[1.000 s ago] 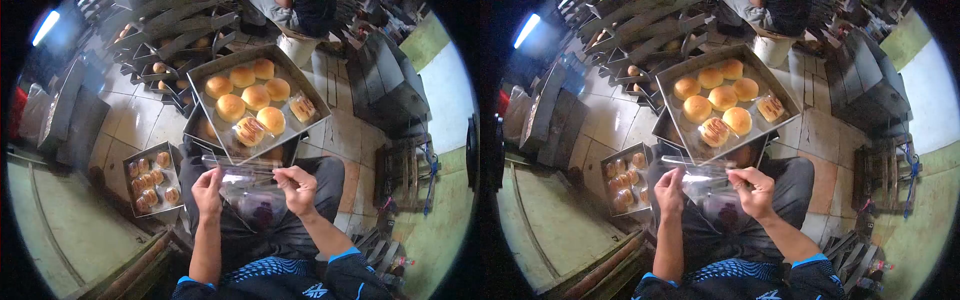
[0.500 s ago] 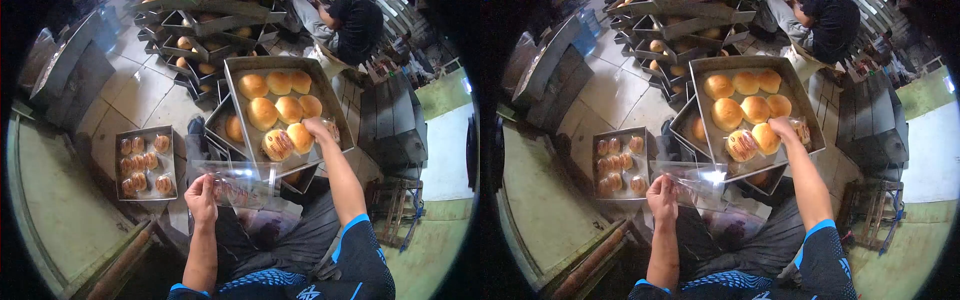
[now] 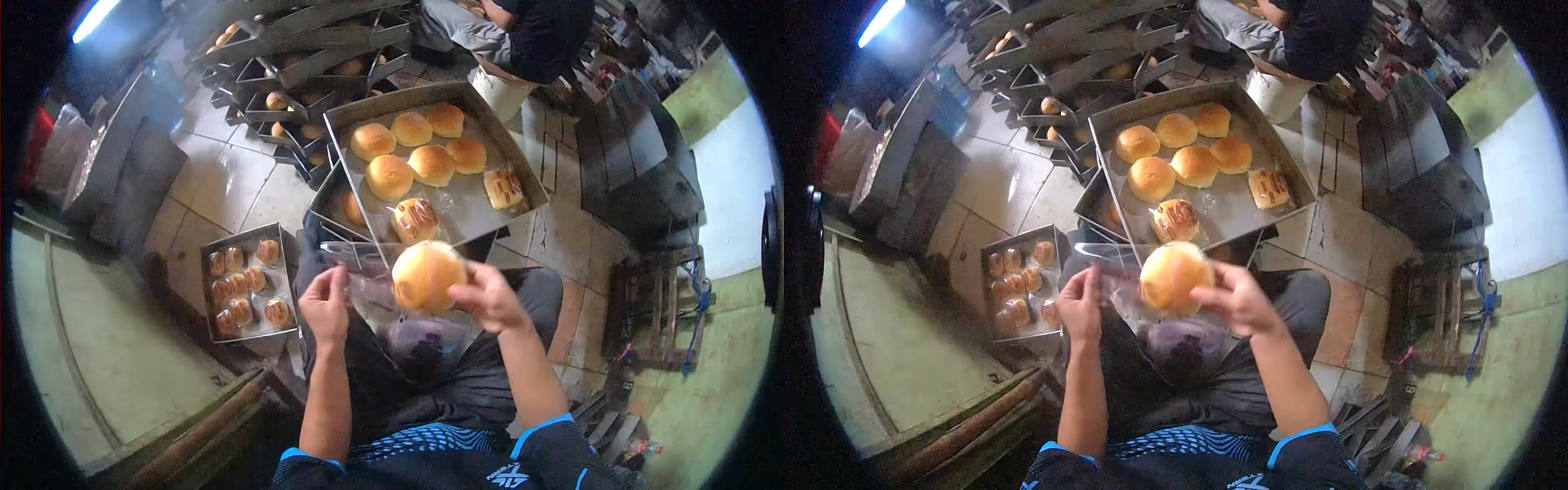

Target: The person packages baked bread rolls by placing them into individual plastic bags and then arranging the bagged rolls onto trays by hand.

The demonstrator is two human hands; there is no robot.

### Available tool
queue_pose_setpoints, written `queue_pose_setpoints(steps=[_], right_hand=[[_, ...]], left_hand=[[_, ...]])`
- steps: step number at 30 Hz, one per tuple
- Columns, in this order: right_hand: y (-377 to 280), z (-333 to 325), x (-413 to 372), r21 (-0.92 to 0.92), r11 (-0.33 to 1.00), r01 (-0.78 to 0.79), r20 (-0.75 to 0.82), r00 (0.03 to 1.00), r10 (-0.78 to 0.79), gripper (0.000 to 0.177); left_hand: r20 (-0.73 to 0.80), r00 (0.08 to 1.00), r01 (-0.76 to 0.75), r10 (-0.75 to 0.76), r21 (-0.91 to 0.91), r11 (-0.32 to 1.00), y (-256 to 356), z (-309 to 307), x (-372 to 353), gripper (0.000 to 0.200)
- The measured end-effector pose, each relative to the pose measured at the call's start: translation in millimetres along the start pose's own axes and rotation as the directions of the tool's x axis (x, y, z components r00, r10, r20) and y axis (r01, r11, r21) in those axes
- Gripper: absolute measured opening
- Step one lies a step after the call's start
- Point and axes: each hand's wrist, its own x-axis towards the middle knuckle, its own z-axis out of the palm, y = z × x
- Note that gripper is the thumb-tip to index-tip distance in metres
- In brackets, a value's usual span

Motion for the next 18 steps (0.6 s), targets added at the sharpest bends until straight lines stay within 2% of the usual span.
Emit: queue_pose_setpoints(steps=[1,2,3,4,5,6,7,8,9,10,11,12,14,15,17,18], right_hand=[[11,7,-10,-0.059,0.998,-0.032,0.046,0.998,0.035,0.051],[24,16,-18,-0.052,0.999,0.009,-0.011,1.0,-0.009,0.046],[25,27,-28,-0.131,0.987,0.09,-0.04,0.995,-0.096,0.046],[23,45,-37,-0.232,0.952,0.198,-0.086,0.971,-0.223,0.045],[22,59,-46,-0.336,0.896,0.289,-0.12,0.931,-0.345,0.045],[21,67,-54,-0.594,0.703,0.392,-0.019,0.866,-0.499,0.049],[23,73,-59,-0.782,0.428,0.453,0.124,0.786,-0.606,0.054],[25,77,-53,-0.761,0.207,0.615,0.374,0.677,-0.633,0.062],[25,85,-51,-0.763,0.139,0.631,0.43,0.656,-0.62,0.062],[24,94,-51,-0.76,0.067,0.647,0.485,0.632,-0.604,0.062],[20,102,-52,-0.752,-0.008,0.659,0.538,0.607,-0.585,0.062],[14,107,-54,-0.737,-0.028,0.675,0.557,0.584,-0.59,0.057],[3,113,-60,-0.69,-0.033,0.723,0.571,0.516,-0.638,0.052],[-2,114,-62,-0.667,-0.039,0.744,0.576,0.482,-0.66,0.05],[-9,112,-68,-0.622,-0.132,0.772,0.668,0.435,-0.604,0.046],[-9,111,-70,-0.596,-0.171,0.785,0.71,0.415,-0.569,0.045]], left_hand=[[0.064,0.998,0.009,-0.007,-0.03,1.0,-5,1,-9,0.017],[0.095,0.995,-0.04,0.043,-0.024,0.999,-8,1,-16,0.018],[0.123,0.988,-0.09,0.092,-0.021,0.996,-10,-1,-21,0.019],[0.097,0.979,-0.199,0.182,0.214,0.956,-12,-6,-24,0.038],[-0.026,0.999,0.028,-0.03,-0.071,0.997,48,22,-49,0.065],[0.143,0.977,0.191,-0.16,-0.246,0.95,53,19,-55,0.072],[0.323,0.913,0.367,-0.25,-0.382,0.848,61,15,-60,0.08],[0.415,0.896,0.377,-0.159,-0.521,0.766,69,20,-69,0.078],[0.486,0.872,0.395,-0.052,-0.64,0.659,85,31,-76,0.077],[0.414,0.91,0.315,-0.004,-0.686,0.656,95,35,-78,0.075],[0.371,0.923,0.226,0.105,-0.741,0.633,116,38,-79,0.074],[0.311,0.939,0.092,0.148,-0.639,0.764,128,39,-88,0.078],[0.277,0.923,-0.091,0.268,-0.52,0.849,127,43,-106,0.086],[0.291,0.896,-0.138,0.335,-0.534,0.834,117,43,-122,0.091],[0.26,0.9,-0.106,0.351,-0.65,0.753,125,40,-127,0.094],[0.221,0.931,-0.034,0.291,-0.741,0.671,149,38,-123,0.092]])
